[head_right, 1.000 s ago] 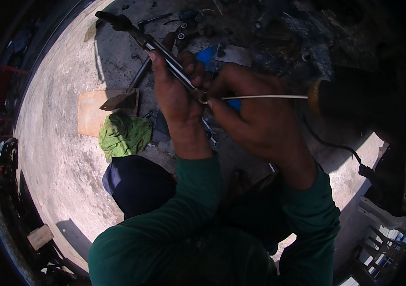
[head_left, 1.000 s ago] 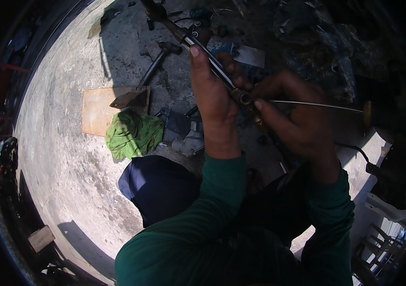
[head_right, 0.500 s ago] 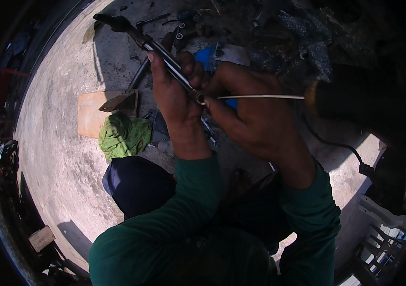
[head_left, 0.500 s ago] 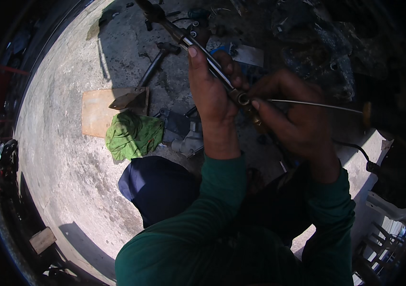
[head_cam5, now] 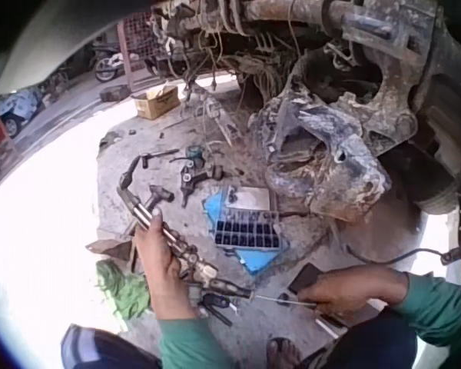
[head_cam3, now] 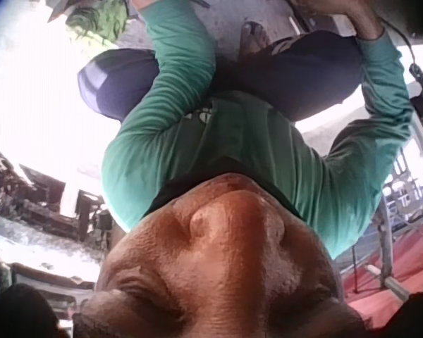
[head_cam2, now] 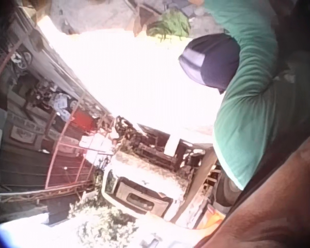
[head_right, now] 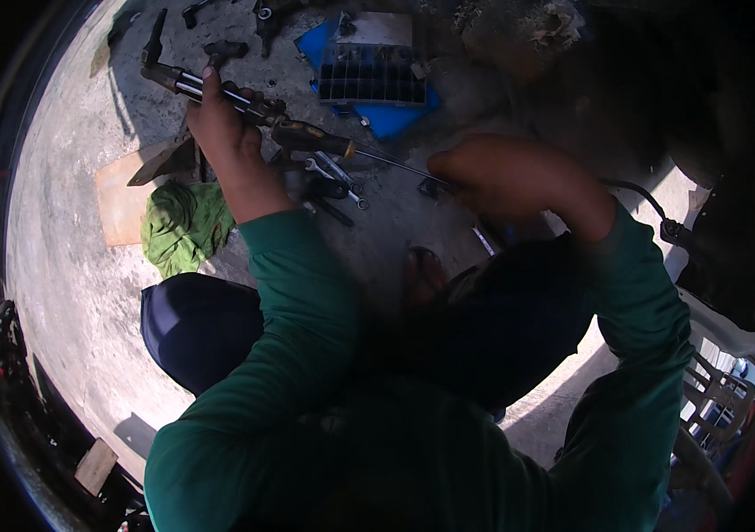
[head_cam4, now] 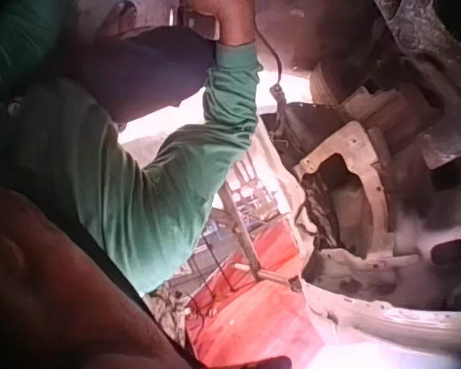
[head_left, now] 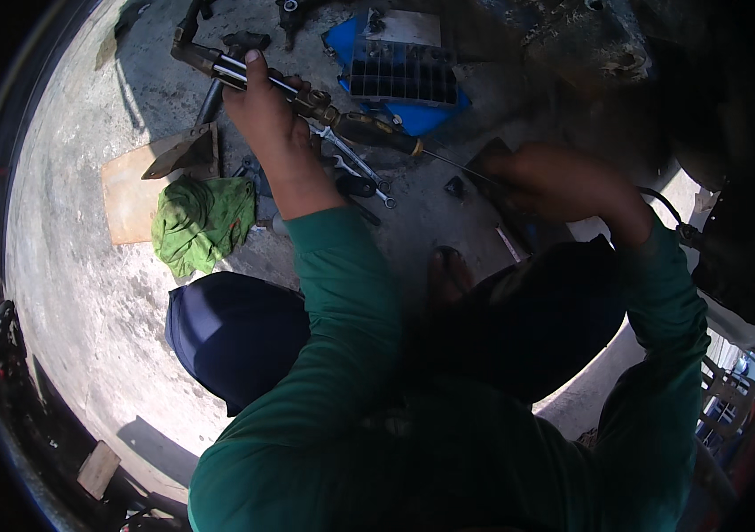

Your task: The person sits on the floor and uses a wrench and a thin metal rod to adjust a brass fitting on a mechanical component. After completing the adjustment, the person stands up and walks away from the work area.

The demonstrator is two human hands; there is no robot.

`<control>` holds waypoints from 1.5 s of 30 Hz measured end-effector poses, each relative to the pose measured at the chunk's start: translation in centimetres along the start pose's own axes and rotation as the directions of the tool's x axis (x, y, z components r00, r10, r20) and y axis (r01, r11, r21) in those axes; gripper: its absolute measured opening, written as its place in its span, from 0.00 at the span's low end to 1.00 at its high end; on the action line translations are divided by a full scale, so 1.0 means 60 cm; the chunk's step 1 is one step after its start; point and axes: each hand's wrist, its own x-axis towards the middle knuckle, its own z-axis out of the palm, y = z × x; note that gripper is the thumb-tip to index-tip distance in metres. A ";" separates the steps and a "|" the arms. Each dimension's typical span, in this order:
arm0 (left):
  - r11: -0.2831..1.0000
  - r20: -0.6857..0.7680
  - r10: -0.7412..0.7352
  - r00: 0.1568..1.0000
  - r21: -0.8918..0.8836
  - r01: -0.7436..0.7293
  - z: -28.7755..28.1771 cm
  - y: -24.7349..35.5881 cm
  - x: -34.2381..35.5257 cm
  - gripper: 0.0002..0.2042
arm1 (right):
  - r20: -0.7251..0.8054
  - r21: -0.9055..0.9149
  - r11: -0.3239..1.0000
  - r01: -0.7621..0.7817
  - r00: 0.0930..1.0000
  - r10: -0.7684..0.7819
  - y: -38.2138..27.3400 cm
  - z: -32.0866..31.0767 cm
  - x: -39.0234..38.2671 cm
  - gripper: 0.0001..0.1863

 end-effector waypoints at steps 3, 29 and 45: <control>0.982 -0.015 -0.125 0.992 0.142 0.126 -0.007 -0.011 -0.005 0.14 | 0.307 0.252 0.944 -0.211 0.943 0.128 0.100 0.140 0.026 0.14; 0.689 0.484 -0.708 0.515 0.312 0.654 0.012 -0.194 -0.222 0.10 | -0.538 0.711 0.703 0.024 0.663 0.521 0.183 0.310 0.083 0.13; 0.752 0.487 -0.636 0.599 0.219 0.622 0.016 -0.175 -0.225 0.05 | -0.650 0.758 0.504 0.414 0.540 0.535 0.086 0.242 0.155 0.13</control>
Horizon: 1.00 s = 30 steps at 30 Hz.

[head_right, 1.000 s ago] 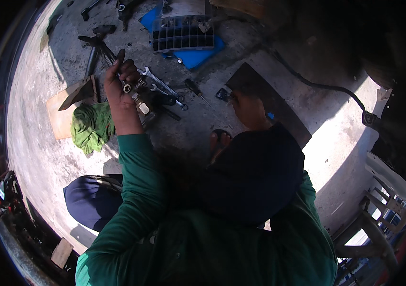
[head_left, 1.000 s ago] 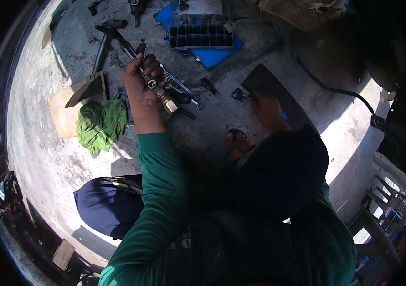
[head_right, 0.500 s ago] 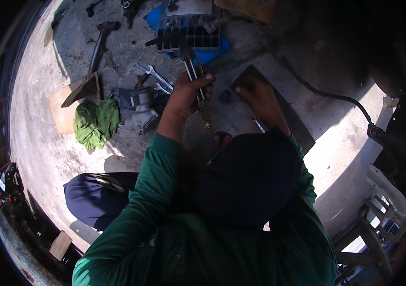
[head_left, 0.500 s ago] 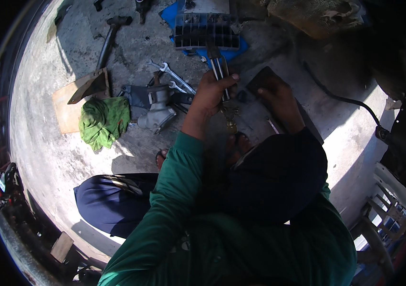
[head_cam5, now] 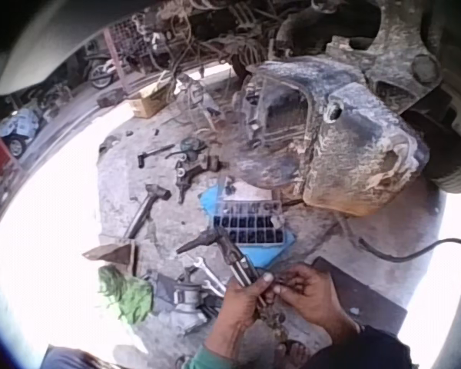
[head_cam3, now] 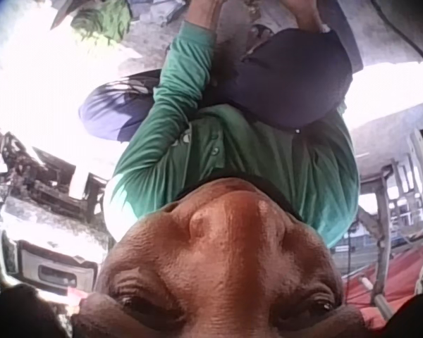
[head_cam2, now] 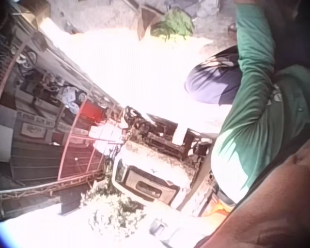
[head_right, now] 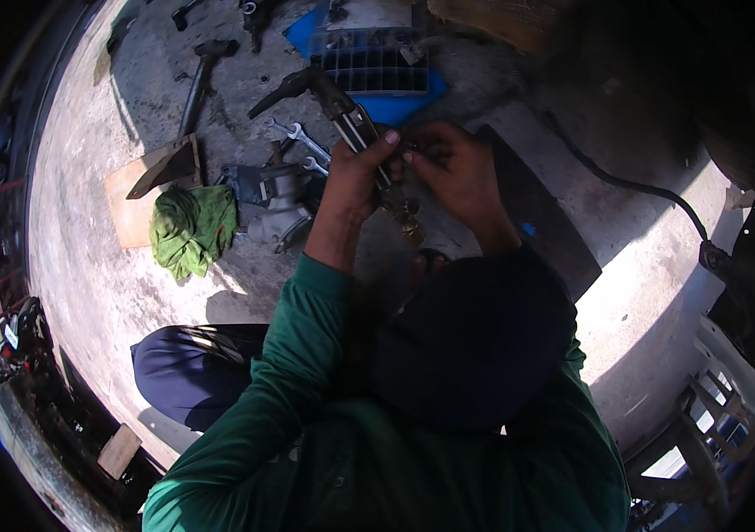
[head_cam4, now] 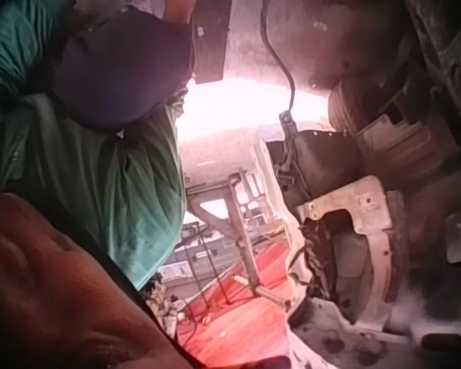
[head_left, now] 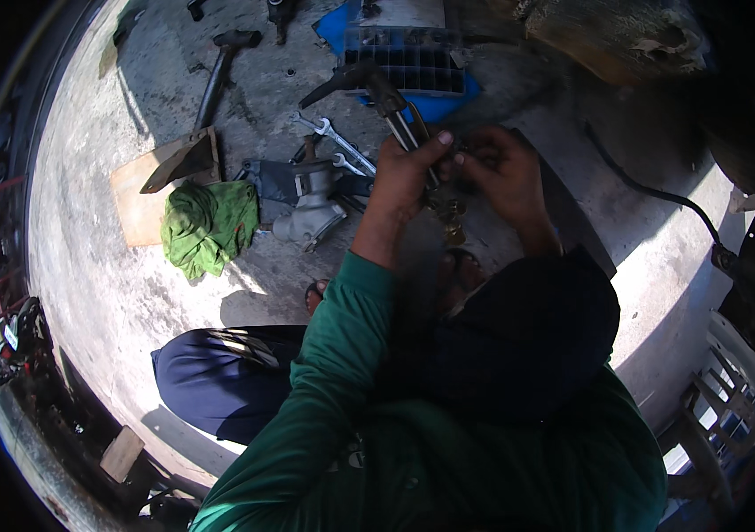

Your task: The person sits on the floor and uses a wrench and a thin metal rod to adjust a brass fitting on a mechanical component. After completing the adjustment, the person stands up and walks away from the work area.

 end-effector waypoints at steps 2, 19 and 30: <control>1.000 0.003 0.018 1.000 0.011 -0.018 -0.002 0.000 0.000 0.06 | -0.008 0.035 0.999 0.013 1.000 -0.013 -0.003 0.004 0.000 0.12; 0.999 0.053 0.008 0.999 -0.047 -0.006 -0.004 0.005 0.003 0.06 | 0.003 0.147 0.982 -0.120 0.993 0.121 -0.007 -0.002 -0.004 0.12; 0.999 0.120 0.034 0.992 -0.019 -0.032 -0.008 0.012 -0.003 0.08 | 0.061 0.281 0.955 -0.093 0.995 0.078 -0.020 -0.002 -0.005 0.13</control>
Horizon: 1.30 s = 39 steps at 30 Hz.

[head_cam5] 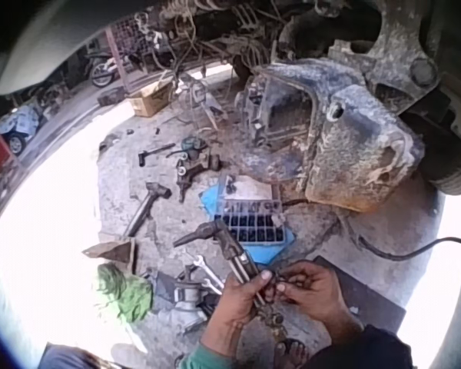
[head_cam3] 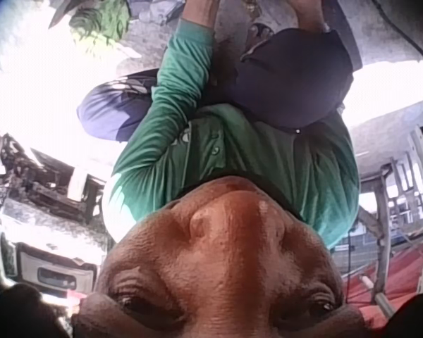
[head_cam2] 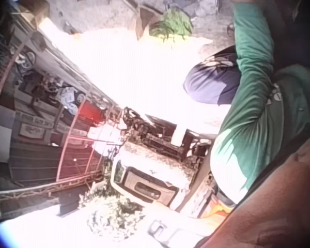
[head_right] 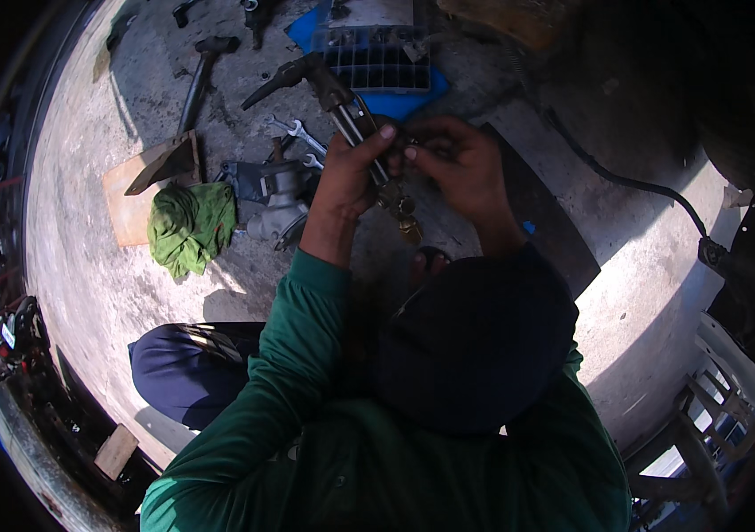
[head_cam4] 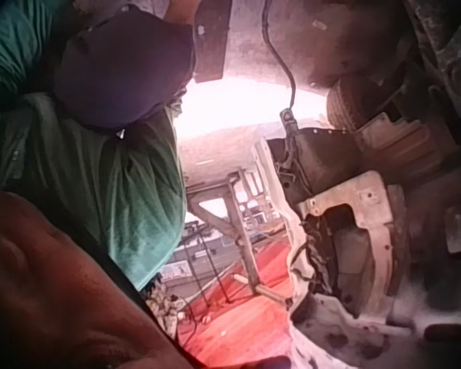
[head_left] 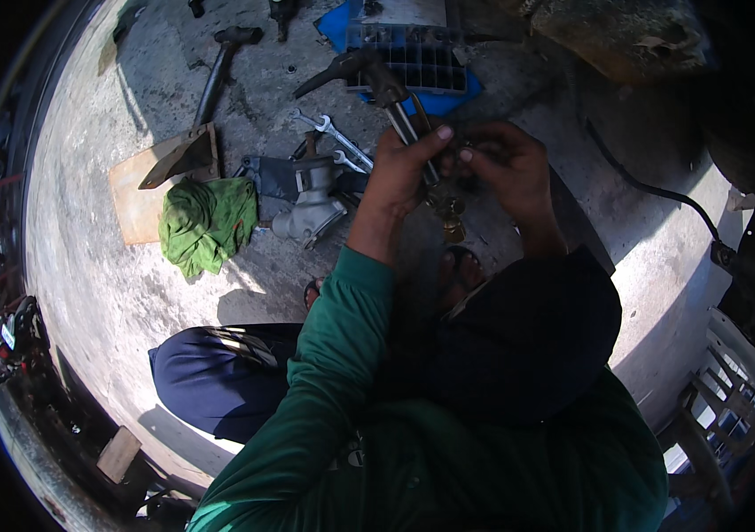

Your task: The person sits on the floor and uses a wrench and a thin metal rod to adjust a brass fitting on a mechanical component. After completing the adjustment, the person stands up and walks away from the work area.

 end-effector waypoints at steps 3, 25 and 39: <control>1.000 0.008 0.000 1.000 -0.018 0.000 0.003 0.002 -0.003 0.09 | -0.014 0.042 0.999 -0.005 1.000 0.006 -0.001 0.000 0.000 0.14; 0.837 -0.128 -0.056 0.990 0.534 0.116 -0.019 0.006 0.004 0.13 | -0.141 0.331 0.935 -0.129 0.973 0.184 0.067 -0.051 -0.001 0.15; 0.146 0.078 0.181 0.980 0.984 -0.105 -0.016 -0.152 0.041 0.21 | -0.204 0.428 0.875 -0.227 0.919 0.338 0.050 -0.141 -0.096 0.14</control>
